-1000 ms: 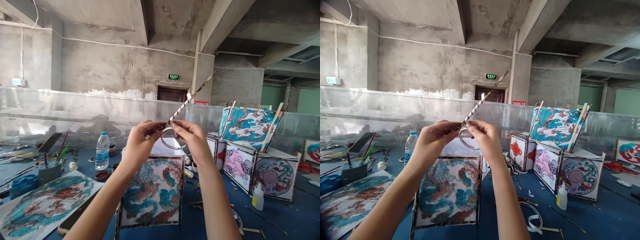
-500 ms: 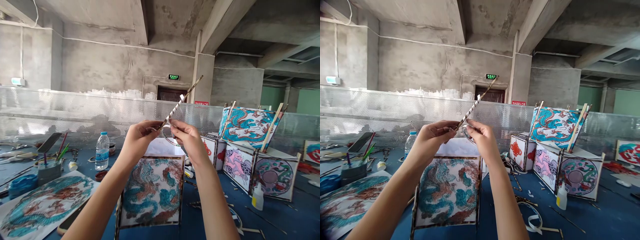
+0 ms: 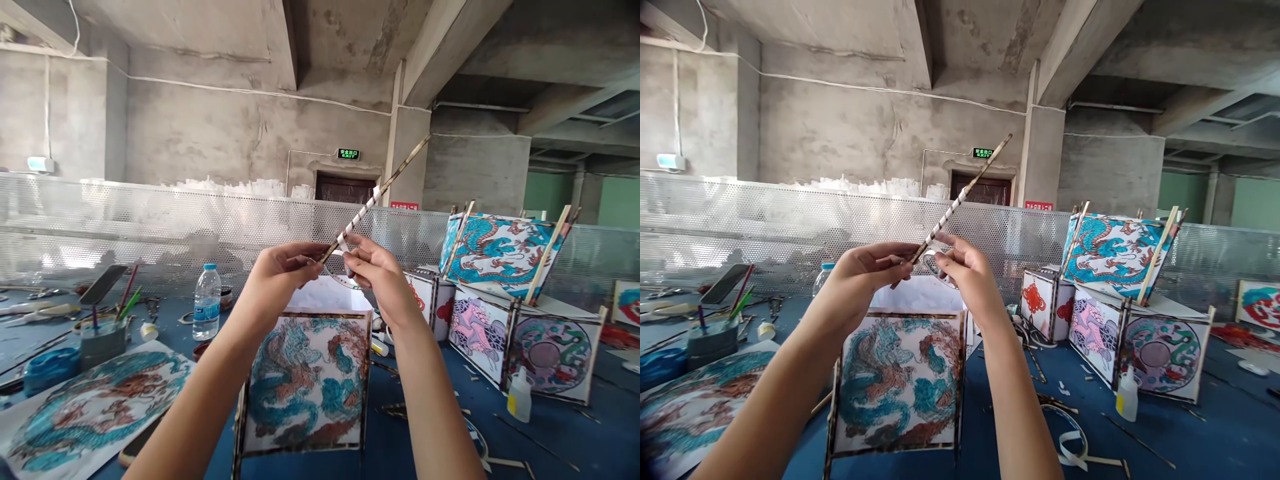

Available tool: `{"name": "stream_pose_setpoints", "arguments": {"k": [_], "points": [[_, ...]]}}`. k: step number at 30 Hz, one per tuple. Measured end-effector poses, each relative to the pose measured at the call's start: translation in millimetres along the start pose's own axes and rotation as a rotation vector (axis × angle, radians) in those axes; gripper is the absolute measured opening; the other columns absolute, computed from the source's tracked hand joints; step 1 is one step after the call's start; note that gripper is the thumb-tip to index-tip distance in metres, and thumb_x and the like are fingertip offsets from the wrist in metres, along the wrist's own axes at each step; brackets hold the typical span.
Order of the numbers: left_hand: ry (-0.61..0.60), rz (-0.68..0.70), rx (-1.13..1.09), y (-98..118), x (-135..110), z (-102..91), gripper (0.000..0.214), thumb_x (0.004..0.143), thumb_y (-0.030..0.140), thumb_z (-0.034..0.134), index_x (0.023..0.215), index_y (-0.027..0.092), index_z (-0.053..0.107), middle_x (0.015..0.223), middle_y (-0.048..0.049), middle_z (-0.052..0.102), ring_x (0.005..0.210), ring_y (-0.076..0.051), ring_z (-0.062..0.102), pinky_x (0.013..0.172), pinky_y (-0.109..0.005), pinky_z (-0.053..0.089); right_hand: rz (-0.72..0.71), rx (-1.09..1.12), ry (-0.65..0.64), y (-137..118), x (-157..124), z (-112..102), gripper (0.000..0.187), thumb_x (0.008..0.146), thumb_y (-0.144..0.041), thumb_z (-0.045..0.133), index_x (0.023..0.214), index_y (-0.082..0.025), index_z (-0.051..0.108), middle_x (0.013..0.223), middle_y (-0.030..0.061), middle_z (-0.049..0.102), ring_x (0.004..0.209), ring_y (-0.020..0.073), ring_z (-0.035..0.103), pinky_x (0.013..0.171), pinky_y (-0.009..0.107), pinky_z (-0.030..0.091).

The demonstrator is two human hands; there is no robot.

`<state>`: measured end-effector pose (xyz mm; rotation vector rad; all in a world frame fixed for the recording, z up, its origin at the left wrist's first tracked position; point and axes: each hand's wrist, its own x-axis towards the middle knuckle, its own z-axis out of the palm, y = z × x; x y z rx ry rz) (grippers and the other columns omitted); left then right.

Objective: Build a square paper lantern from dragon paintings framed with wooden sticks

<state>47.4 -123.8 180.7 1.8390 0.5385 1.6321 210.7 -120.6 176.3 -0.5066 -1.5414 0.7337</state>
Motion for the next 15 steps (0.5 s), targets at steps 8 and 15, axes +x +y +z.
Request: {"name": "stream_pose_setpoints", "arguments": {"k": [8, 15], "points": [[-0.053, -0.140, -0.255, 2.8, 1.3, -5.0, 0.025, 0.062, 0.012, 0.070, 0.086, 0.018, 0.074, 0.076, -0.0056, 0.069, 0.063, -0.011, 0.059, 0.059, -0.023, 0.047, 0.001, 0.071, 0.018, -1.1, 0.1, -4.3, 0.012, 0.069, -0.029, 0.067, 0.079, -0.023, 0.062, 0.066, -0.0031, 0.046, 0.053, 0.0079, 0.029, 0.047, 0.025, 0.019], [-0.089, -0.188, -0.365, 0.9, 4.1, -5.0, 0.024, 0.064, 0.008, 0.066, 0.085, 0.017, 0.074, 0.077, -0.0043, 0.069, 0.061, -0.008, 0.058, 0.063, -0.022, 0.049, -0.008, 0.057, 0.057, 3.6, 2.8, -6.4, 0.016, 0.072, -0.039, 0.064, 0.075, -0.024, 0.066, 0.067, -0.0004, 0.050, 0.057, 0.0101, 0.035, 0.047, 0.025, 0.019]]}}
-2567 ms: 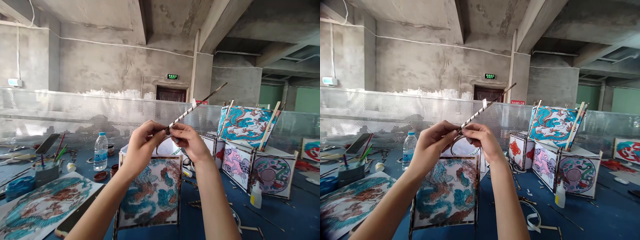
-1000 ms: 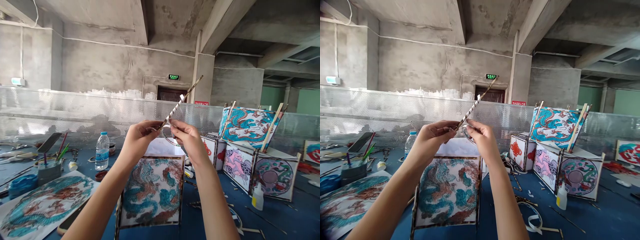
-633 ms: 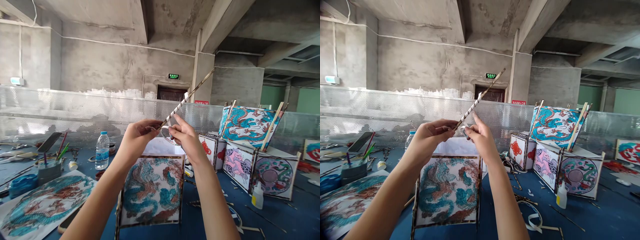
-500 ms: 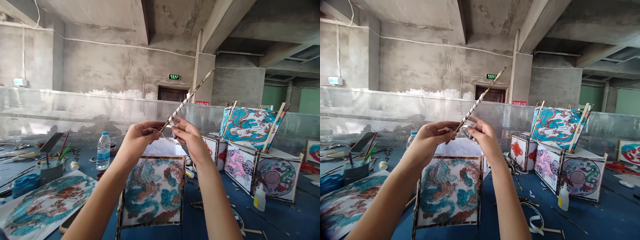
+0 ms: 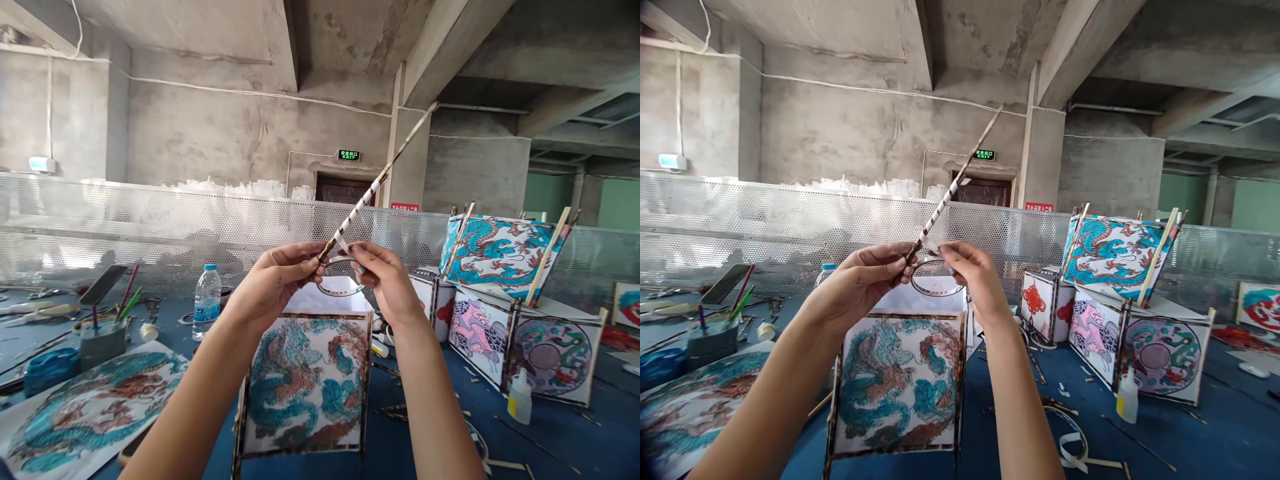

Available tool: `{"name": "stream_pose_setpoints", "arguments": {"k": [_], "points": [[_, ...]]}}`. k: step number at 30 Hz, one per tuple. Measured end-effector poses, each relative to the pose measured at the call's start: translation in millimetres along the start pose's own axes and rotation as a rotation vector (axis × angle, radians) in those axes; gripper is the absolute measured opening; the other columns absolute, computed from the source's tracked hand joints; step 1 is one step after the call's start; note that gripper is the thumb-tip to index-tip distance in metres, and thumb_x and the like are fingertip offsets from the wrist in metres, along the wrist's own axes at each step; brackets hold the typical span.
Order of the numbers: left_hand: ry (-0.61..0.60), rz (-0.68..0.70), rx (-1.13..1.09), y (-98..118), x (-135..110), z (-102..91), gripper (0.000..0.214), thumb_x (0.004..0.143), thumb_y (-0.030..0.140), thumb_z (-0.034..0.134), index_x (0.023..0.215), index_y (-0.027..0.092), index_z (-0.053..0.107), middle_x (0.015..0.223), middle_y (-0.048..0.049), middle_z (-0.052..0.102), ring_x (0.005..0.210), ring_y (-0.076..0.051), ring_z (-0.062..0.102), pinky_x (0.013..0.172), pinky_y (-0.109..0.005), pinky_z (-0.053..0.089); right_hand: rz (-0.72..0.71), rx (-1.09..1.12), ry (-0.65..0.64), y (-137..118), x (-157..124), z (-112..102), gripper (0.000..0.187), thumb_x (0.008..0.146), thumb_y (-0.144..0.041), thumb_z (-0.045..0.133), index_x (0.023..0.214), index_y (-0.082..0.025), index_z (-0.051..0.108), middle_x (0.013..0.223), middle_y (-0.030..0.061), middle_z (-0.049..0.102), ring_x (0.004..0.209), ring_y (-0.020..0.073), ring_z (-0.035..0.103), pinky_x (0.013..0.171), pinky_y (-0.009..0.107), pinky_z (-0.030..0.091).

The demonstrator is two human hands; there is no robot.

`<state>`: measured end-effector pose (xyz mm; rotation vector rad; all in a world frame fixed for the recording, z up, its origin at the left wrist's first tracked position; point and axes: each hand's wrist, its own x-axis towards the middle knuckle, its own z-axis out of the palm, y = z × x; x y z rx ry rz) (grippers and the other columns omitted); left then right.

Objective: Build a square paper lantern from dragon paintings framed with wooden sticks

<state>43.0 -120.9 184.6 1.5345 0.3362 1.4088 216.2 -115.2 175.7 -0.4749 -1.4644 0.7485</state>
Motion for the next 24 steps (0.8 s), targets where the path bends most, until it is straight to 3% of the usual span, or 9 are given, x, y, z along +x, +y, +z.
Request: {"name": "stream_pose_setpoints", "arguments": {"k": [4, 13, 16, 19, 24], "points": [[0.004, -0.026, -0.050, 0, 1, 1.1, 0.025, 0.063, 0.005, 0.066, 0.084, 0.016, 0.074, 0.075, -0.0046, 0.068, 0.060, -0.007, 0.058, 0.062, -0.020, 0.049, -0.020, -0.030, 0.004, 0, 0, 2, 0.015, 0.070, -0.035, 0.067, 0.081, -0.025, 0.069, 0.064, -0.0016, 0.050, 0.056, 0.0092, 0.036, 0.047, 0.024, 0.023], [0.028, -0.105, -0.132, -6, 3, 6.6, 0.024, 0.063, 0.002, 0.063, 0.082, 0.013, 0.073, 0.080, -0.0057, 0.066, 0.058, -0.005, 0.053, 0.056, -0.016, 0.046, -0.101, -0.123, 0.048, 4, 2, 6, 0.011, 0.072, -0.032, 0.066, 0.074, -0.022, 0.067, 0.072, -0.0004, 0.060, 0.064, 0.0108, 0.050, 0.057, 0.024, 0.037], [0.043, -0.096, -0.164, -8, 4, 7.9, 0.024, 0.065, 0.001, 0.061, 0.084, 0.011, 0.072, 0.078, -0.0053, 0.065, 0.058, -0.005, 0.052, 0.055, -0.015, 0.045, -0.158, -0.168, 0.087, 7, 3, 9, 0.013, 0.073, -0.032, 0.065, 0.074, -0.020, 0.066, 0.073, 0.0009, 0.062, 0.069, 0.0125, 0.054, 0.064, 0.025, 0.041], [0.064, -0.066, -0.197, -10, 4, 8.9, 0.023, 0.067, 0.000, 0.060, 0.085, 0.009, 0.071, 0.072, -0.0042, 0.062, 0.057, -0.005, 0.050, 0.052, -0.014, 0.042, -0.179, -0.237, 0.132, 6, 1, 12, 0.016, 0.074, -0.034, 0.064, 0.073, -0.018, 0.065, 0.070, 0.0013, 0.063, 0.067, 0.0129, 0.055, 0.062, 0.026, 0.042], [0.073, -0.038, -0.252, -11, 2, 13.5, 0.024, 0.066, 0.000, 0.060, 0.087, 0.007, 0.069, 0.076, -0.0051, 0.062, 0.059, -0.005, 0.051, 0.055, -0.014, 0.042, -0.173, -0.215, 0.089, 5, 0, 16, 0.015, 0.073, -0.032, 0.064, 0.070, -0.018, 0.065, 0.068, 0.0012, 0.064, 0.066, 0.0128, 0.057, 0.061, 0.025, 0.042]]}}
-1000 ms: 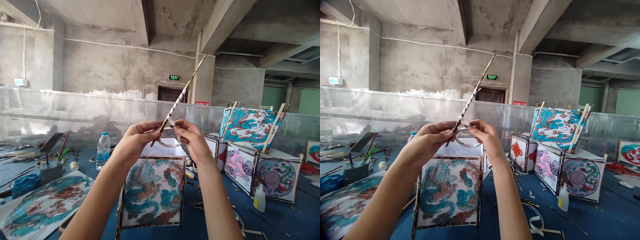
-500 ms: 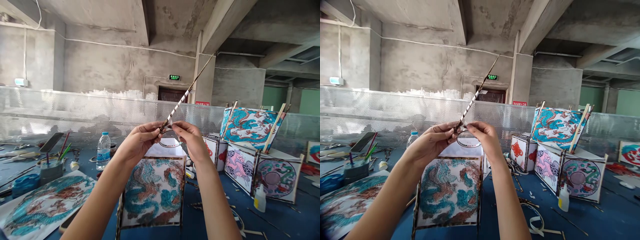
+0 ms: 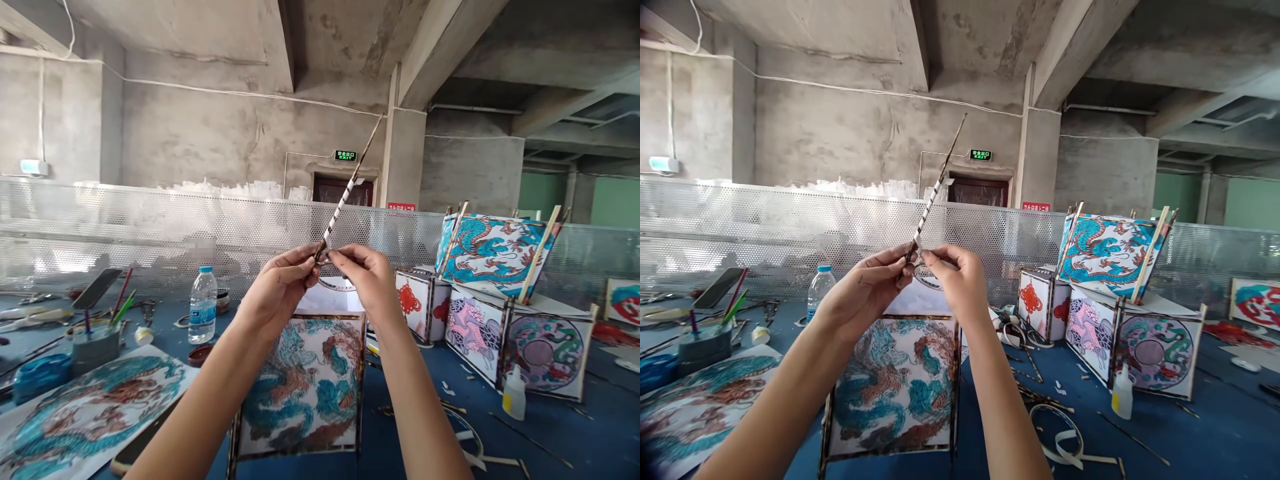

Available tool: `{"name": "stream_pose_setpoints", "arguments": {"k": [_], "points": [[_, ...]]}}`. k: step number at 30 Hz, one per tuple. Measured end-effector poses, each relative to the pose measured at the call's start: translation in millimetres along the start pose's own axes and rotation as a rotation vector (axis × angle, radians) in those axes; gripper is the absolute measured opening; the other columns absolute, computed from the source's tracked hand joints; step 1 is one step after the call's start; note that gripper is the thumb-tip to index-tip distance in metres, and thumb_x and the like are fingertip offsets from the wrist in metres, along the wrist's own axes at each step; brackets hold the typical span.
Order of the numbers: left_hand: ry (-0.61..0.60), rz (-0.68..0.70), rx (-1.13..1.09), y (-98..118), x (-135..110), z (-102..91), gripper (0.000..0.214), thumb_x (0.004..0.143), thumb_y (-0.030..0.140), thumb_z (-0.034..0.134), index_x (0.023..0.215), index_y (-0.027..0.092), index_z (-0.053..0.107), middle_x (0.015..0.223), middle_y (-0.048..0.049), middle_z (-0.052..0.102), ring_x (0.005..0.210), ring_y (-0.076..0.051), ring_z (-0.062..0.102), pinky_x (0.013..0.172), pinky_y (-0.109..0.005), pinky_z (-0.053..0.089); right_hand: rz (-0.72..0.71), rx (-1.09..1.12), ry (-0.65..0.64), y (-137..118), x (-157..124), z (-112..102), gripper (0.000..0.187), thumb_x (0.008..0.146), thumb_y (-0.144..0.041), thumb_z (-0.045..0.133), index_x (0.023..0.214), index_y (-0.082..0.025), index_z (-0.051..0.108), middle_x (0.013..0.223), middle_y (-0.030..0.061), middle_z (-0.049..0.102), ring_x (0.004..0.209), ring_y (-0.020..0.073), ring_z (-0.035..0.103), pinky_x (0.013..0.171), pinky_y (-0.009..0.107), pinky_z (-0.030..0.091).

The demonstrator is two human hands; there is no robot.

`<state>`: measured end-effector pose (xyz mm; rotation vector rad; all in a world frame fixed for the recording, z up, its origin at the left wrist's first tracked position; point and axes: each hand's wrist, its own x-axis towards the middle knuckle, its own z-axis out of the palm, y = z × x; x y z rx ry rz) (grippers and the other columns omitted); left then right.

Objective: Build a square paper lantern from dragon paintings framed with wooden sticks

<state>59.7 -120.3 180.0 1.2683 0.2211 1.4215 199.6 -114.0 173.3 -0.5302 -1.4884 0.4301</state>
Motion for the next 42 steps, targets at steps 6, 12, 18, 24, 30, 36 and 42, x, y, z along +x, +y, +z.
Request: {"name": "stream_pose_setpoints", "arguments": {"k": [6, 12, 18, 24, 30, 36, 42], "points": [[0.036, 0.011, 0.005, -0.8, -2.8, 5.2, 0.018, 0.064, 0.004, 0.063, 0.081, 0.008, 0.068, 0.076, -0.0047, 0.062, 0.058, -0.006, 0.051, 0.053, -0.015, 0.041, 0.014, -0.007, -0.013, 1.3, -0.7, 2.4, 0.018, 0.073, -0.035, 0.063, 0.070, -0.017, 0.064, 0.069, 0.0019, 0.063, 0.065, 0.0128, 0.055, 0.059, 0.026, 0.042], [0.095, 0.034, 0.016, -2.6, 0.2, 2.6, 0.022, 0.058, 0.005, 0.070, 0.080, 0.007, 0.068, 0.064, -0.0006, 0.059, 0.053, -0.003, 0.049, 0.049, -0.012, 0.039, 0.014, -0.036, 0.018, -0.7, -2.3, 2.1, 0.020, 0.073, -0.036, 0.063, 0.071, -0.017, 0.064, 0.067, 0.0014, 0.062, 0.062, 0.0116, 0.053, 0.056, 0.024, 0.041], [0.050, 0.043, 0.034, -4.7, -0.9, 1.2, 0.021, 0.058, 0.009, 0.073, 0.078, 0.009, 0.068, 0.061, 0.0005, 0.058, 0.051, -0.003, 0.047, 0.048, -0.012, 0.039, 0.031, -0.044, 0.039, -1.7, -1.1, 0.0, 0.019, 0.073, -0.036, 0.063, 0.071, -0.017, 0.064, 0.068, 0.0019, 0.063, 0.065, 0.0131, 0.056, 0.059, 0.026, 0.042], [0.005, 0.018, 0.093, -4.6, -3.2, 3.2, 0.020, 0.060, 0.010, 0.072, 0.079, 0.009, 0.067, 0.064, -0.0007, 0.058, 0.053, -0.004, 0.047, 0.049, -0.013, 0.038, 0.029, -0.058, 0.047, -0.5, 0.9, -3.3, 0.018, 0.072, -0.036, 0.064, 0.071, -0.018, 0.065, 0.067, 0.0016, 0.062, 0.065, 0.0132, 0.055, 0.060, 0.026, 0.042], [0.059, 0.085, 0.111, -6.7, -4.9, 7.0, 0.020, 0.066, 0.010, 0.067, 0.085, 0.010, 0.061, 0.065, -0.0011, 0.057, 0.054, -0.005, 0.048, 0.049, -0.015, 0.036, 0.095, -0.051, 0.030, 3.6, 2.2, -3.6, 0.019, 0.070, -0.036, 0.065, 0.072, -0.018, 0.065, 0.067, 0.0017, 0.061, 0.062, 0.0129, 0.053, 0.059, 0.027, 0.041], [0.066, 0.124, 0.129, -9.0, -4.5, 6.1, 0.018, 0.069, 0.011, 0.064, 0.086, 0.011, 0.058, 0.065, -0.0005, 0.057, 0.053, -0.005, 0.049, 0.051, -0.016, 0.036, 0.080, -0.008, -0.003, 5.2, 2.2, -2.5, 0.019, 0.071, -0.037, 0.064, 0.071, -0.018, 0.065, 0.067, 0.0017, 0.062, 0.065, 0.0132, 0.055, 0.062, 0.027, 0.042], [0.007, 0.134, 0.210, -9.4, -7.5, 10.3, 0.006, 0.075, 0.015, 0.058, 0.079, 0.012, 0.057, 0.064, -0.0022, 0.058, 0.054, -0.007, 0.048, 0.051, -0.018, 0.035, 0.082, 0.044, -0.042, 1.2, 0.6, -2.2, 0.018, 0.071, -0.035, 0.064, 0.070, -0.017, 0.065, 0.067, 0.0018, 0.063, 0.066, 0.0133, 0.057, 0.065, 0.028, 0.043]]}}
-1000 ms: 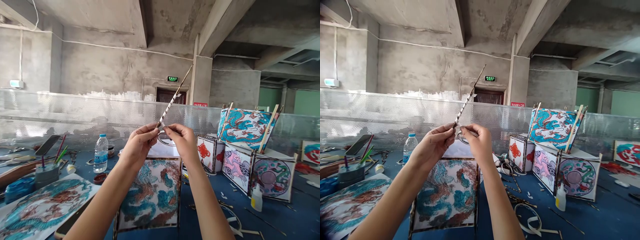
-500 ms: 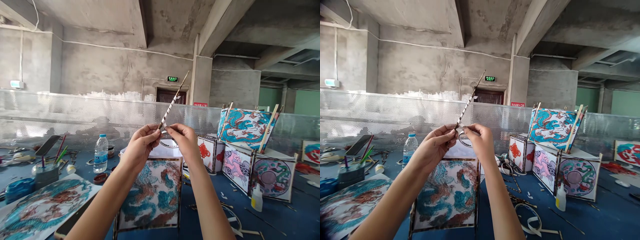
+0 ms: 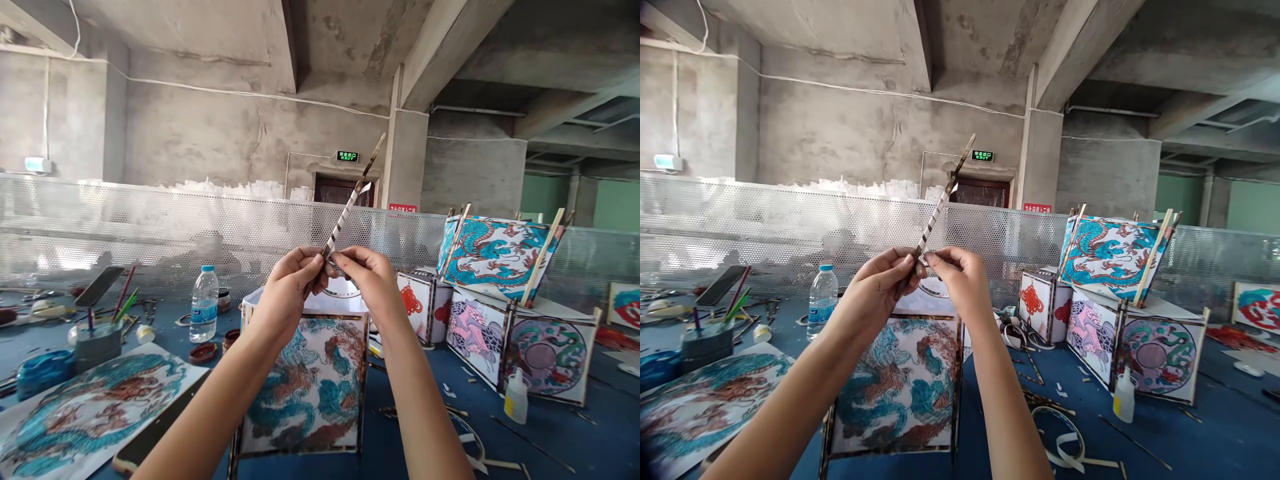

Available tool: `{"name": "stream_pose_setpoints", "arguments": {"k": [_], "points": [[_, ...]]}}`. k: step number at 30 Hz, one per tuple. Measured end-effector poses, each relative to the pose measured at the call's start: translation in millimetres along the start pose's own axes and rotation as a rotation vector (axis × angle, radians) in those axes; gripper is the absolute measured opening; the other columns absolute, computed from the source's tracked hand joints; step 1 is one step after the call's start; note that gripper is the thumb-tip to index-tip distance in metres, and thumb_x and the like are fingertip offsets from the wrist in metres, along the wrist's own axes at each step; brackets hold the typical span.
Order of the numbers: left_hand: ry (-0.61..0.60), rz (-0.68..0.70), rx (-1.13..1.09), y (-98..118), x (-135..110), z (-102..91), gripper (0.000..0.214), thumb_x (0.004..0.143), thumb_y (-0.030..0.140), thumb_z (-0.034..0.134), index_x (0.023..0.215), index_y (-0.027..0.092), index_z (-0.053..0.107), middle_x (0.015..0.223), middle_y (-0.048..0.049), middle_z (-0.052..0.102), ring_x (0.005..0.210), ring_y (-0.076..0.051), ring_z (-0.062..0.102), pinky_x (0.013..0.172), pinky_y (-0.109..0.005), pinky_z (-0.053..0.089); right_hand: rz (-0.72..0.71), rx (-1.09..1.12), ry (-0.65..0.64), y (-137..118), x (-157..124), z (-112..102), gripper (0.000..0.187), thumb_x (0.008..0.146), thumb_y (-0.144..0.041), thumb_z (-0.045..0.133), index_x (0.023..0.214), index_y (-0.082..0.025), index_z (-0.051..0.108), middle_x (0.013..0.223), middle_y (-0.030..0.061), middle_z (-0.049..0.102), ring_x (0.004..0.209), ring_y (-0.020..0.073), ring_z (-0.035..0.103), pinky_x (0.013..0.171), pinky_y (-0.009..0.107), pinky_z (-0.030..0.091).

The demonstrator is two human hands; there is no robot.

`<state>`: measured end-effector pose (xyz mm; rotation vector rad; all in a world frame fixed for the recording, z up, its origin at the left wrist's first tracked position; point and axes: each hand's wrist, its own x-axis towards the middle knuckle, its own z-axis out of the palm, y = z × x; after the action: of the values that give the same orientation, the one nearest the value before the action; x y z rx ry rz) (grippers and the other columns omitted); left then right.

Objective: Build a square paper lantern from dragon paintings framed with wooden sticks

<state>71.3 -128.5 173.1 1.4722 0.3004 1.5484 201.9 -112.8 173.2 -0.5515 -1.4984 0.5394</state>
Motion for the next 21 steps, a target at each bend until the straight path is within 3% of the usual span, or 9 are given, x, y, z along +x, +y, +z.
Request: {"name": "stream_pose_setpoints", "arguments": {"k": [4, 10, 21], "points": [[-0.032, 0.004, 0.033, 1.8, -1.0, 1.6, 0.005, 0.075, 0.017, 0.059, 0.077, 0.012, 0.058, 0.065, -0.0016, 0.057, 0.054, -0.007, 0.047, 0.051, -0.019, 0.034, -0.005, -0.011, -0.014, -1.3, -0.6, -1.7, 0.016, 0.073, -0.034, 0.063, 0.071, -0.018, 0.065, 0.067, 0.0010, 0.063, 0.065, 0.0127, 0.056, 0.064, 0.028, 0.044], [0.030, 0.006, 0.049, 3.4, -0.2, -2.1, 0.008, 0.071, 0.016, 0.064, 0.076, 0.012, 0.061, 0.065, 0.0007, 0.053, 0.056, -0.006, 0.045, 0.053, -0.019, 0.034, -0.019, -0.096, 0.010, -4.1, -2.3, -1.9, 0.019, 0.073, -0.037, 0.063, 0.073, -0.018, 0.065, 0.069, 0.0017, 0.063, 0.067, 0.0138, 0.056, 0.064, 0.028, 0.044], [0.058, 0.218, 0.208, -2.0, 0.7, -1.0, 0.007, 0.079, 0.021, 0.058, 0.080, 0.015, 0.062, 0.073, -0.0018, 0.057, 0.064, -0.009, 0.048, 0.061, -0.022, 0.039, -0.056, -0.098, -0.025, -6.4, -6.2, 6.0, 0.012, 0.075, -0.029, 0.059, 0.074, -0.018, 0.064, 0.073, 0.0022, 0.065, 0.071, 0.0145, 0.058, 0.067, 0.028, 0.045]]}}
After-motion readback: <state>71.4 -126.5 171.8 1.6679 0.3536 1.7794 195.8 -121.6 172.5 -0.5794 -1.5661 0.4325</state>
